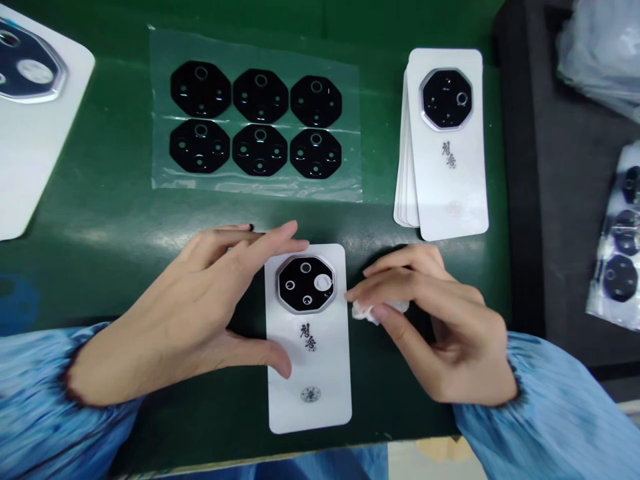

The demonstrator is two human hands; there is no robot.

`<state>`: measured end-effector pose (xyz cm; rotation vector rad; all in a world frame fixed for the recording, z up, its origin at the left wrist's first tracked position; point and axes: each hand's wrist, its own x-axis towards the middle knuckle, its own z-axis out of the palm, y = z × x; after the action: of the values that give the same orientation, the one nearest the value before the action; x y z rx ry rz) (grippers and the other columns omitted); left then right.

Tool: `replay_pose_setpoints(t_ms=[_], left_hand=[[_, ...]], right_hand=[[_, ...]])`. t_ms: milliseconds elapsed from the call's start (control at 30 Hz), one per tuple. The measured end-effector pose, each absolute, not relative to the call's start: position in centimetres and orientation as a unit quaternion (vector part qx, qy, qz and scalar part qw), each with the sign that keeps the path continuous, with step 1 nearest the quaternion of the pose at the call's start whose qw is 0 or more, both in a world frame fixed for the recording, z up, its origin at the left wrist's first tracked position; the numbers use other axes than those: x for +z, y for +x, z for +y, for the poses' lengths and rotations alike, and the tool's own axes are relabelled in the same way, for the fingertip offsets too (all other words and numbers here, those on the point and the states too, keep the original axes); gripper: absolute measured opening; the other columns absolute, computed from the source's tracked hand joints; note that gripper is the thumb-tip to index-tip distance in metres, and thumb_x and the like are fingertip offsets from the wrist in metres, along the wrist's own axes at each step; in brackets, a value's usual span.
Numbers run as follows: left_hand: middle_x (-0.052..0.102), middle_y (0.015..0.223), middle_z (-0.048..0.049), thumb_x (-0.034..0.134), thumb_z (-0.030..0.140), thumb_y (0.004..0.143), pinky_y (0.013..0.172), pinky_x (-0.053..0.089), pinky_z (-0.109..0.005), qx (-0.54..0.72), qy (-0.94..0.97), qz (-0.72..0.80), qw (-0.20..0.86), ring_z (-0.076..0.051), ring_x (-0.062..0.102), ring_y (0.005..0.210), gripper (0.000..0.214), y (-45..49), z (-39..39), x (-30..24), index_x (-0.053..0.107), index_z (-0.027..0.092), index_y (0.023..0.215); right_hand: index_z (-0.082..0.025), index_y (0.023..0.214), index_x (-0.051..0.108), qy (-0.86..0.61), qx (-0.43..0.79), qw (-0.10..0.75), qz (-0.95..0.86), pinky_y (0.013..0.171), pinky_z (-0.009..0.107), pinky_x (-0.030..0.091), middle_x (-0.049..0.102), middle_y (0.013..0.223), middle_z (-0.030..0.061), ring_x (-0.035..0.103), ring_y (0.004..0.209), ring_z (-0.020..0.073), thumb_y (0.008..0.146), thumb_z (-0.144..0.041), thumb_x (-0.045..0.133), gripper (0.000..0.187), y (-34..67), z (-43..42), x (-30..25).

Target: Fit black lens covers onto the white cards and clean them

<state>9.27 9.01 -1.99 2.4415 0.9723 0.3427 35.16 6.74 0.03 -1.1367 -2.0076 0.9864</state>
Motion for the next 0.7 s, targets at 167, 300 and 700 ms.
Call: replay_pose_setpoints(t_ms=[167,300,700], left_hand=[[0.054,0.129,-0.0131,0.063,0.072,0.067,0.102,0.04,-0.049,0.127,0.884,0.356,0.276,-0.032,0.05,0.117,0.108,9.1,9.3,-1.6,0.021,0.013,0.147],[0.056,0.123,-0.0107,0.068,0.045,0.081,0.096,0.047,-0.041,0.239,0.832,0.407,0.291,-0.026,0.054,0.113,0.059,9.1,9.6,-1.1,0.049,0.016,0.129],[0.058,0.101,-0.0098,0.071,0.041,0.075,0.089,0.044,-0.045,0.234,0.801,0.532,0.142,-0.029,0.056,0.099,0.033,13.4,17.2,-1.7,0.06,0.019,0.096]], right_hand=[[-0.016,0.095,0.07,-0.403,0.389,0.238,-0.794,0.078,0.05,0.048,0.066,0.109,0.0107,0.06,0.096,0.03,0.081,-0.002,0.052,0.027,35.5,6.8,0.6],[-0.016,0.107,0.069,-0.452,0.336,0.32,-0.761,0.078,0.046,0.05,0.065,0.11,0.0113,0.061,0.099,0.0298,0.08,-0.002,0.056,0.033,35.1,6.9,0.1],[-0.02,0.138,0.039,-0.491,0.225,0.3,-0.787,0.108,0.05,0.039,0.047,0.136,0.0116,0.046,0.126,0.0292,0.081,-0.02,0.062,0.061,32.4,11.5,-1.2]])
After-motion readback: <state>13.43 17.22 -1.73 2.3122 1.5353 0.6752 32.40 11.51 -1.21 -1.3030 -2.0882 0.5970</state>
